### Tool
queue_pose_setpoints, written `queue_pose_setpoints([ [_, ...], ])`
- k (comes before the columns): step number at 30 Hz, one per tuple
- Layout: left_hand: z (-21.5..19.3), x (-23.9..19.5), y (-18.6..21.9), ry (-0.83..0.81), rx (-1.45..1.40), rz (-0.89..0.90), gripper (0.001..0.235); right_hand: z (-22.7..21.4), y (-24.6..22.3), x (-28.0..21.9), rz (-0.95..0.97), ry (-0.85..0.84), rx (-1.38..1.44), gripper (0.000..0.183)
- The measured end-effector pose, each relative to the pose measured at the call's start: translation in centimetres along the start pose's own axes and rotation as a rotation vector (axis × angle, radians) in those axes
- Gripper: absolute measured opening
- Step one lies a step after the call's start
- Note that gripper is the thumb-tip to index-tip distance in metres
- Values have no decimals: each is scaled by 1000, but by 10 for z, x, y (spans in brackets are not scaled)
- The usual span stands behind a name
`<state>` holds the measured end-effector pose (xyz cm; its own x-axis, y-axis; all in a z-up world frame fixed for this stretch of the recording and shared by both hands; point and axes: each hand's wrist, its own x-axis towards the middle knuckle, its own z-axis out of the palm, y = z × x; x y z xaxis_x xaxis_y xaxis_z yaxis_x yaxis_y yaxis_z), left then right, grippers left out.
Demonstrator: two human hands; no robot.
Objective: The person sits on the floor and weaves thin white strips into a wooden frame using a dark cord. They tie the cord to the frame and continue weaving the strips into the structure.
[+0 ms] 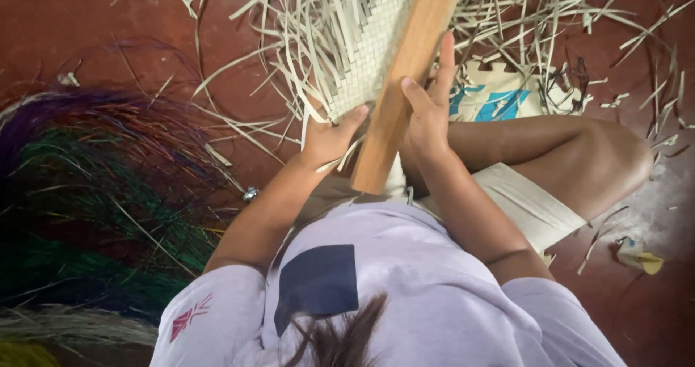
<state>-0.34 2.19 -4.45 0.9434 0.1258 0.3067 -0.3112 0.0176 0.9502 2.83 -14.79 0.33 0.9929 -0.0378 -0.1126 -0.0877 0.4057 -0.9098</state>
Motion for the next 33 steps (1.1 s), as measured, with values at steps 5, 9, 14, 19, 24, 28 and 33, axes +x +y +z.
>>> queue_pose_setpoints([
  [5, 7, -7, -2, 53, -46, -100, 69, 13, 4, 4, 5, 7, -10, 80],
  [9, 8, -12, 0, 93, 20, -274, 54, 7, 24, 9, -118, -49, -158, 74],
  [14, 8, -12, -1, 80, 4, -151, 57, 17, 24, 6, -147, -28, -335, 71],
  [19, 3, -10, -1, 75, 58, -38, 68, 29, 10, 1, -83, 23, -549, 68],
  [24, -4, -11, 0, -60, 22, -201, 88, 25, 19, 6, -82, 45, -516, 69],
  [28, -3, 23, 77, -172, 290, -1034, 58, 20, 25, 10, -116, 21, -482, 69],
  [33, -4, 25, 80, -242, 320, -1017, 62, 18, 21, 18, 114, 68, -6, 90],
])
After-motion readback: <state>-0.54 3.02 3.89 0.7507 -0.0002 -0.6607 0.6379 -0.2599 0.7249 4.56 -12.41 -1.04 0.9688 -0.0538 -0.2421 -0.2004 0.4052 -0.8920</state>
